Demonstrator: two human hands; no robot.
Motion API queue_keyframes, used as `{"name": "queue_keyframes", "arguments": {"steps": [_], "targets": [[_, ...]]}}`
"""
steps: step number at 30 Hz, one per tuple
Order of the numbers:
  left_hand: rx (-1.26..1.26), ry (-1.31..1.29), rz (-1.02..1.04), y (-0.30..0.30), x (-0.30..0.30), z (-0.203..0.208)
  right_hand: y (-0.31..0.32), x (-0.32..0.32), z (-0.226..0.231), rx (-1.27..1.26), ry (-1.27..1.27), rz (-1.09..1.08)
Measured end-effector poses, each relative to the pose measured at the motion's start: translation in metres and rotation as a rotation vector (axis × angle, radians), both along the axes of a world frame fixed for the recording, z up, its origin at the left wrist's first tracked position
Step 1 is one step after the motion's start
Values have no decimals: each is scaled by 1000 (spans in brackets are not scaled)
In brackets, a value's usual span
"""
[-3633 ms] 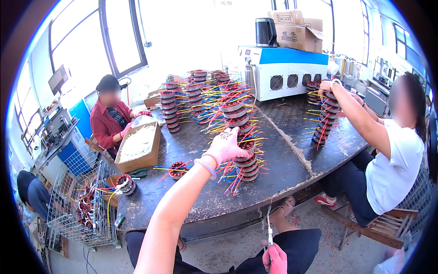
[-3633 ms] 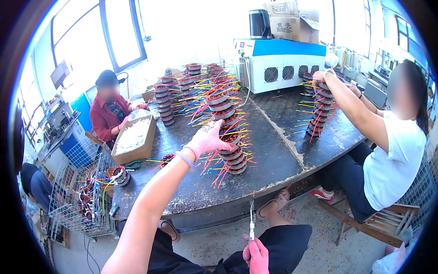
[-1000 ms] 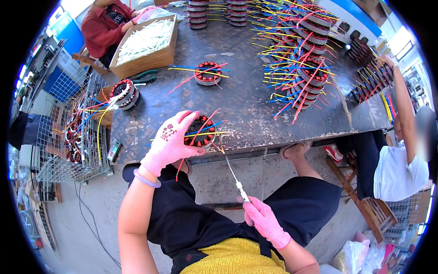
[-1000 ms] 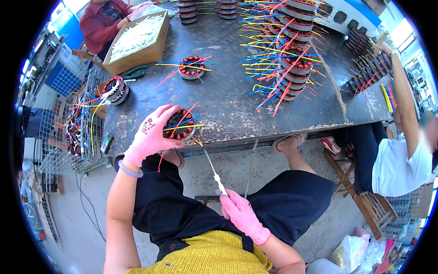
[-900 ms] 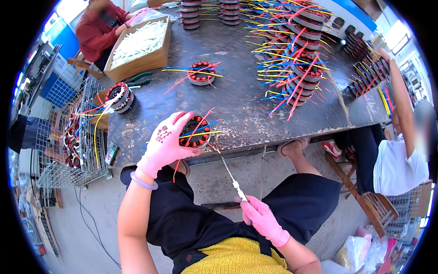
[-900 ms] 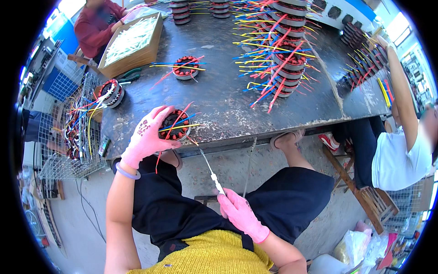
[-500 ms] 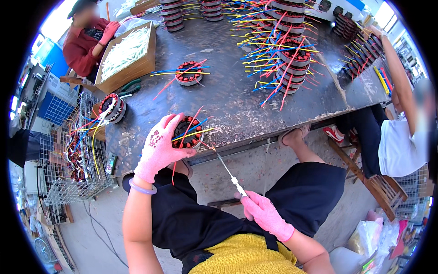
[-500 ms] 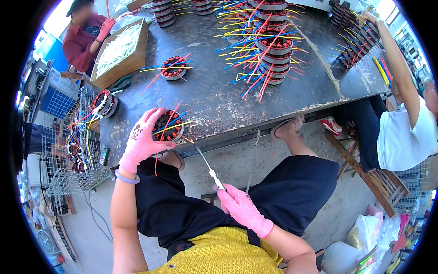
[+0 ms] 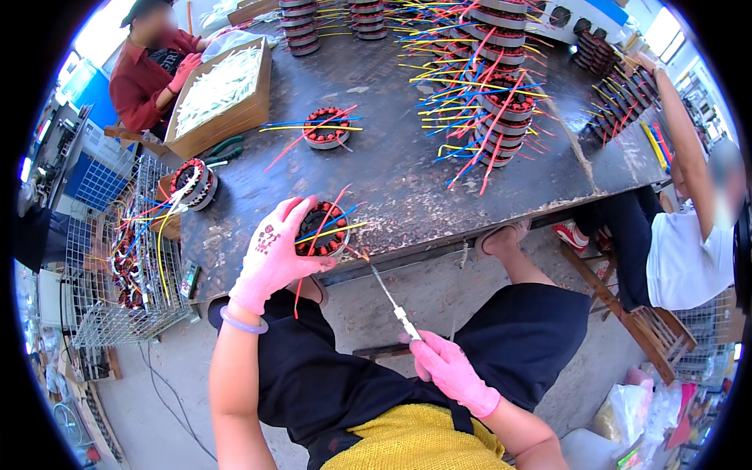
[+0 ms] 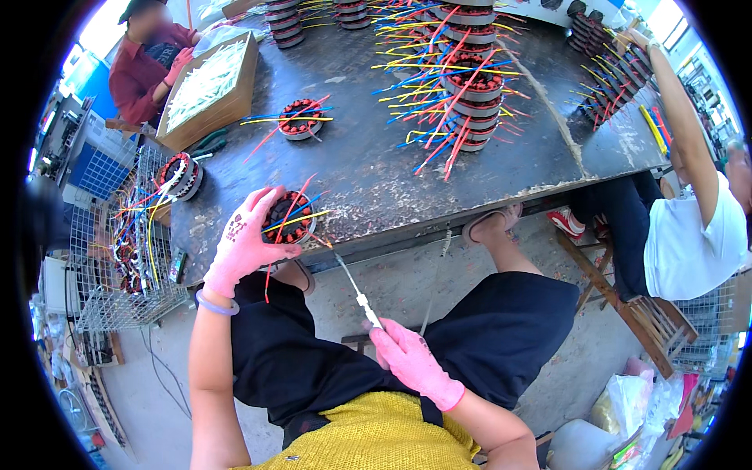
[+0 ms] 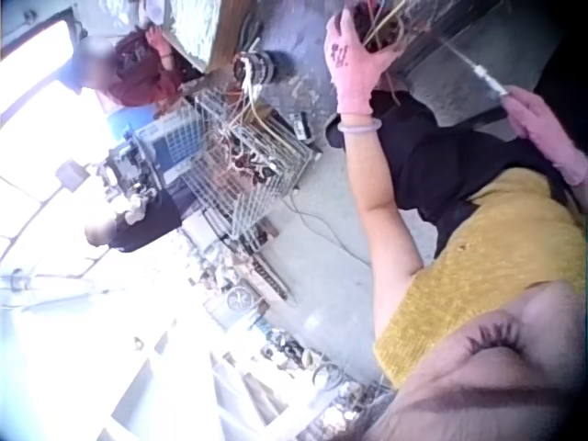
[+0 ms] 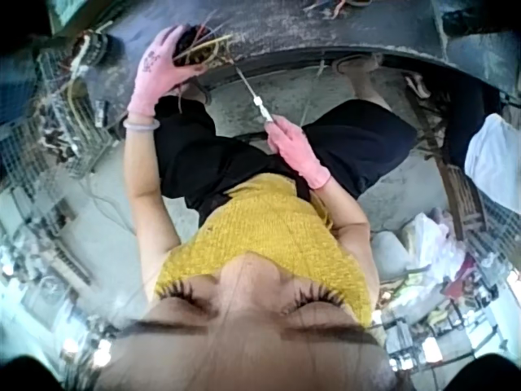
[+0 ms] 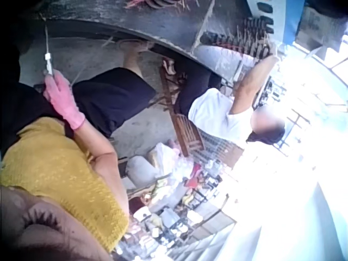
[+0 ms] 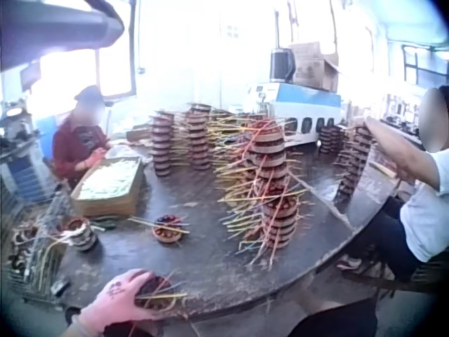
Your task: The person uses a lighter to process the ends of wires on a copper-wound motor component and then places the part into a stack on the workbench.
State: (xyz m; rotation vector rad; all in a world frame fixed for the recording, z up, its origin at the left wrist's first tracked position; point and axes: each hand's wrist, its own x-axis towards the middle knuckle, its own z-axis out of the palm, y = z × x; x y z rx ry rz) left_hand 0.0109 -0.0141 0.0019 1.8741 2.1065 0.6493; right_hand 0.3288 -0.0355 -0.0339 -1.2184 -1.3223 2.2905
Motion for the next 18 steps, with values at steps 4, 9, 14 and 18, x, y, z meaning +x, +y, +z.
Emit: {"name": "queue_keyframes", "arguments": {"steps": [4, 9, 14, 18], "targets": [[8, 13, -10, -1, -1, -1, 3, 1, -1, 71, -40, 44], [18, -2, -19, -1, -1, -2, 2, 3, -2, 69, -39, 35], [38, -19, -31, 0, -2, -3, 3, 1, 1, 49, -27, 36], [38, -23, -35, 1, 0, 0, 2, 0, -1, 1, 8, 14]]}}
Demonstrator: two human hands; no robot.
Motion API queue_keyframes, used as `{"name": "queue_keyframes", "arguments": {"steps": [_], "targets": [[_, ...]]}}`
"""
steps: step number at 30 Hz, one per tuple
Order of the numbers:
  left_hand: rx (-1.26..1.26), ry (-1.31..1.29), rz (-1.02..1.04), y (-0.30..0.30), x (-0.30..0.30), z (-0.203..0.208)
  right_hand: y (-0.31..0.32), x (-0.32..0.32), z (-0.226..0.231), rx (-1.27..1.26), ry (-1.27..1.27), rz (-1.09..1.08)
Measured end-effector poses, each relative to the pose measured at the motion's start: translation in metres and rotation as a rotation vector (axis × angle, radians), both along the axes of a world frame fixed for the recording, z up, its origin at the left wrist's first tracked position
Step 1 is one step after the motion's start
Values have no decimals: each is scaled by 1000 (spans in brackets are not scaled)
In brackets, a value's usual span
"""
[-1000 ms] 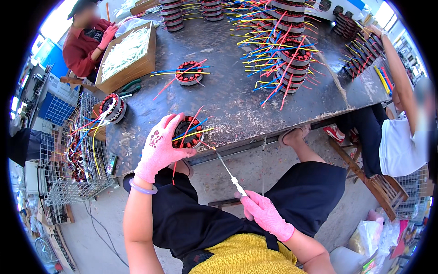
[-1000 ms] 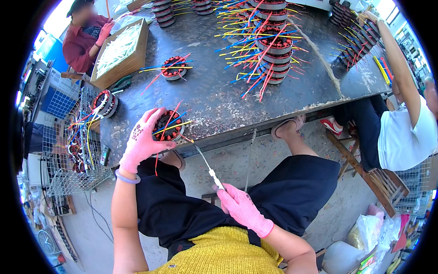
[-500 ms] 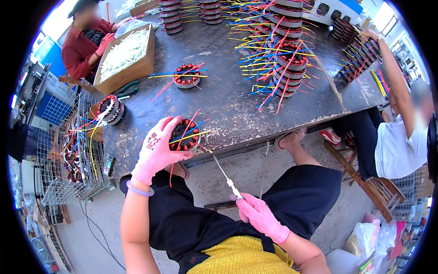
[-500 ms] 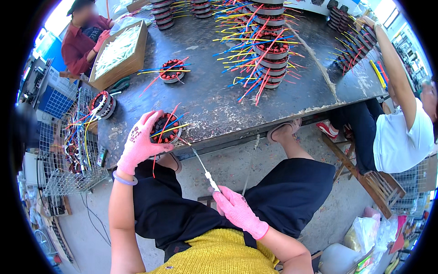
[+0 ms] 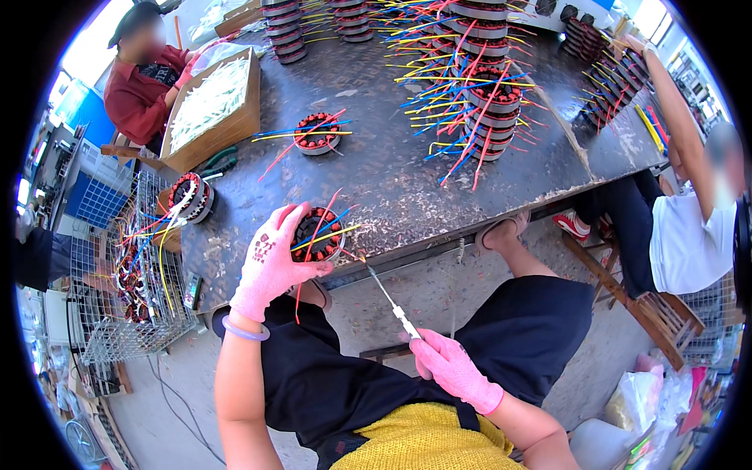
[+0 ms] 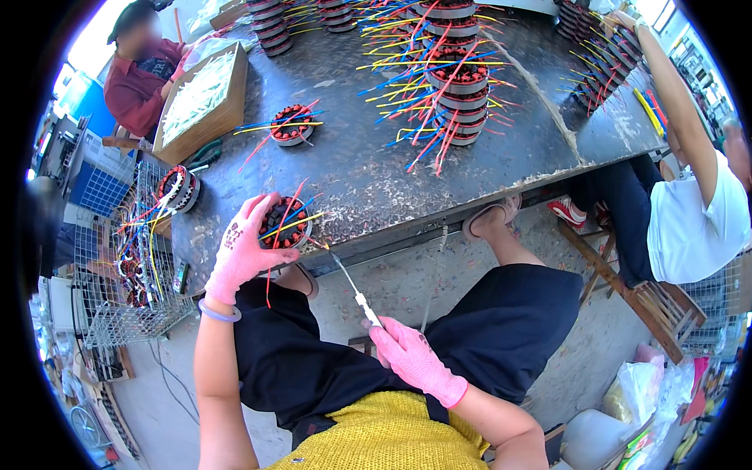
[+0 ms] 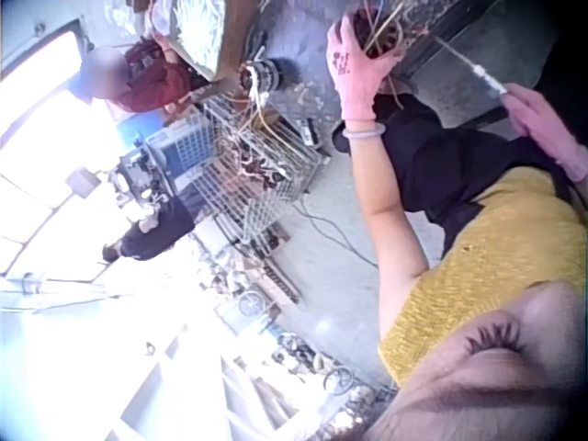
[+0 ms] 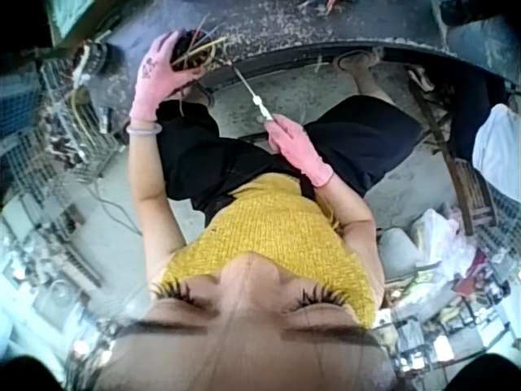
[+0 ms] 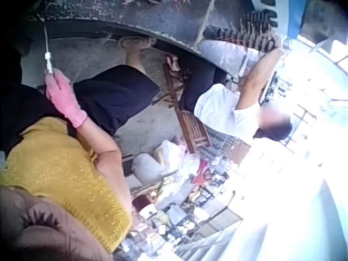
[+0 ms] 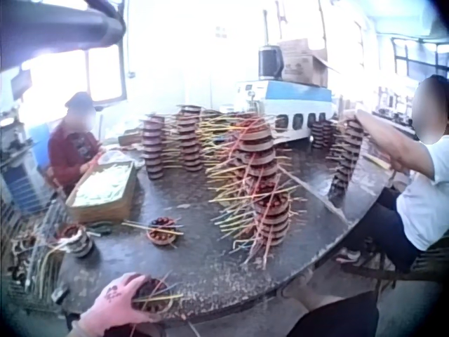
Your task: The person uses a lighter to process the ends of wires on a copper-wound motor component and then places the part into a stack on the workbench.
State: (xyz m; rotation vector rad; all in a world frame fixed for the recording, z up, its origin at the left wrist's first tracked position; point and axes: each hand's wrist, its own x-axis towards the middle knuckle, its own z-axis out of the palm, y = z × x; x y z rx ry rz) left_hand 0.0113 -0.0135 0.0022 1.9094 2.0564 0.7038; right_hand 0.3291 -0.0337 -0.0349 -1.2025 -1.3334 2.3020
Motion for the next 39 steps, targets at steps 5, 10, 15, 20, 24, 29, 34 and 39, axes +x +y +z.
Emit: {"name": "queue_keyframes", "arguments": {"steps": [5, 10, 15, 20, 24, 29, 34, 39], "targets": [[7, -9, 2, -1, -3, -4, -1, 2, -4, 7, -2, -3], [-14, 9, 9, 0, -1, -2, -2, 1, -4, 3, -13, -16], [-33, -8, 15, -1, 0, 2, -1, 0, -5, 17, 1, 0], [-34, 9, 15, 0, -1, -1, -2, 2, -4, 56, -17, 10], [-30, 26, 11, 0, -2, -2, 1, 2, 1, 94, -56, 45], [-35, 21, 18, 0, -2, -5, 1, 2, -1, 91, -23, 47], [-36, 42, 18, -1, -2, -5, 1, 2, -2, 64, -3, 24], [-35, 31, 13, -1, -4, -6, 0, 2, 0, 47, -4, 23]]}}
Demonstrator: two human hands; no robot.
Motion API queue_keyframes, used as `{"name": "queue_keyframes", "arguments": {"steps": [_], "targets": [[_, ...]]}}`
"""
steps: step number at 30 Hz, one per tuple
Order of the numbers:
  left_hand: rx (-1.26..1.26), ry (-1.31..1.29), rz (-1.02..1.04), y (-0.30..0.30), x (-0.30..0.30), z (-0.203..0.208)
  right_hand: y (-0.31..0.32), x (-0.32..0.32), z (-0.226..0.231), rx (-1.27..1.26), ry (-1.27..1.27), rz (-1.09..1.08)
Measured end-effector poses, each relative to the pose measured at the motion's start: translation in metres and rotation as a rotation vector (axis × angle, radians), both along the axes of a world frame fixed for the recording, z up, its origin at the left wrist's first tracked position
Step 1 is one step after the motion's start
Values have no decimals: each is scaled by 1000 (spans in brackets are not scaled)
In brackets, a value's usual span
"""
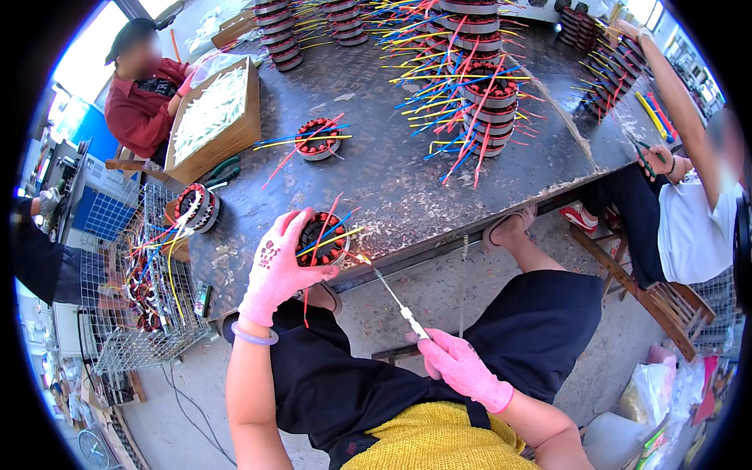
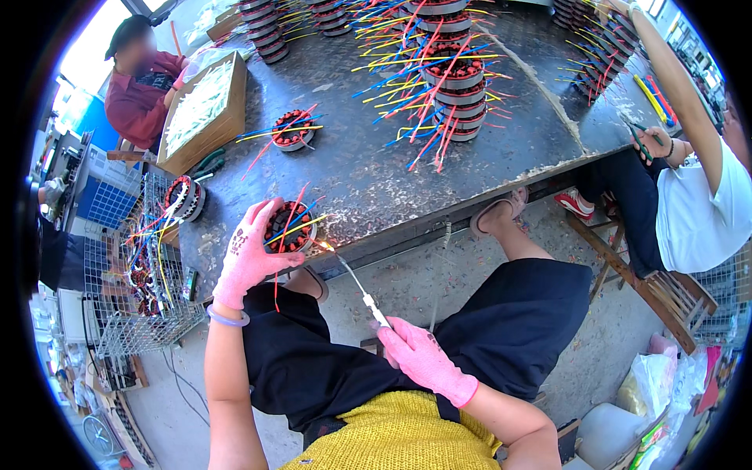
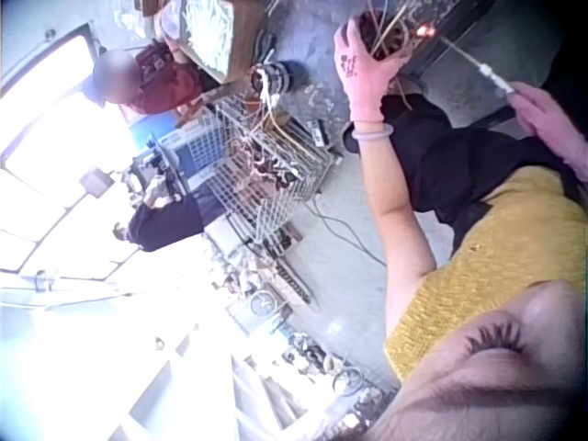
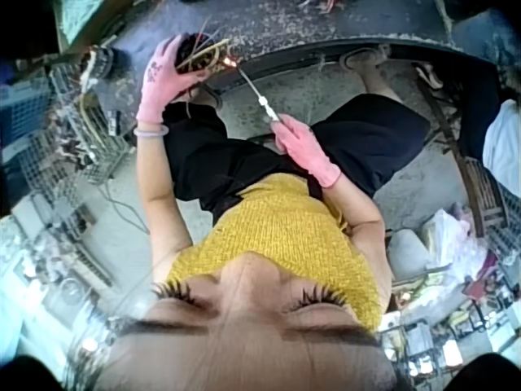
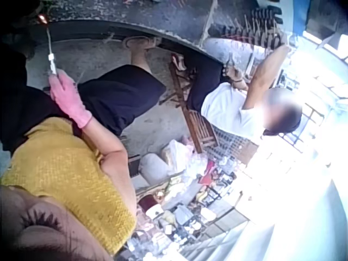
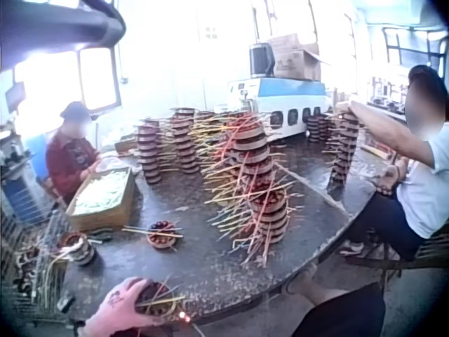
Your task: The person uses a lighter to process the ends of wires on a copper-wound motor component and then places the part into a stack on the workbench.
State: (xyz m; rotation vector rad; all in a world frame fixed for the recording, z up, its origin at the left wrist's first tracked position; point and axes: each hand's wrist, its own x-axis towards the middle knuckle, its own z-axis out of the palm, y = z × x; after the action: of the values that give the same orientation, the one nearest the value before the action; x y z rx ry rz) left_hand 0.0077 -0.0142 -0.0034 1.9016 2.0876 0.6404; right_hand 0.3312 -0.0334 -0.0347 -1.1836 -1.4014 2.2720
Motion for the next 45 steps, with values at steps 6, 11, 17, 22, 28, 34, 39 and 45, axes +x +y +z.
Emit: {"name": "queue_keyframes", "arguments": {"steps": [6, 11, 17, 22, 28, 34, 39, 45], "targets": [[-9, -19, -2, 1, 2, 4, 1, 0, -2, 17, -5, 1], [-13, -18, -6, 1, 1, 3, -1, 0, -3, 16, -10, -9], [-5, -6, -1, 1, 2, 2, 0, 0, -3, 15, -1, 4], [-2, -9, -11, 0, 1, 1, 1, 0, -1, -11, -6, -4], [0, -5, -14, 0, 0, 1, 0, 1, -3, 24, -8, 8], [-14, -19, -9, 0, 1, 2, 2, 0, 1, 36, -51, 22], [-13, -19, -5, 0, 1, 1, 0, 0, -5, 35, -16, 15], [1, -12, -12, 0, 0, -1, 0, 1, -4, 4, -8, -8]]}}
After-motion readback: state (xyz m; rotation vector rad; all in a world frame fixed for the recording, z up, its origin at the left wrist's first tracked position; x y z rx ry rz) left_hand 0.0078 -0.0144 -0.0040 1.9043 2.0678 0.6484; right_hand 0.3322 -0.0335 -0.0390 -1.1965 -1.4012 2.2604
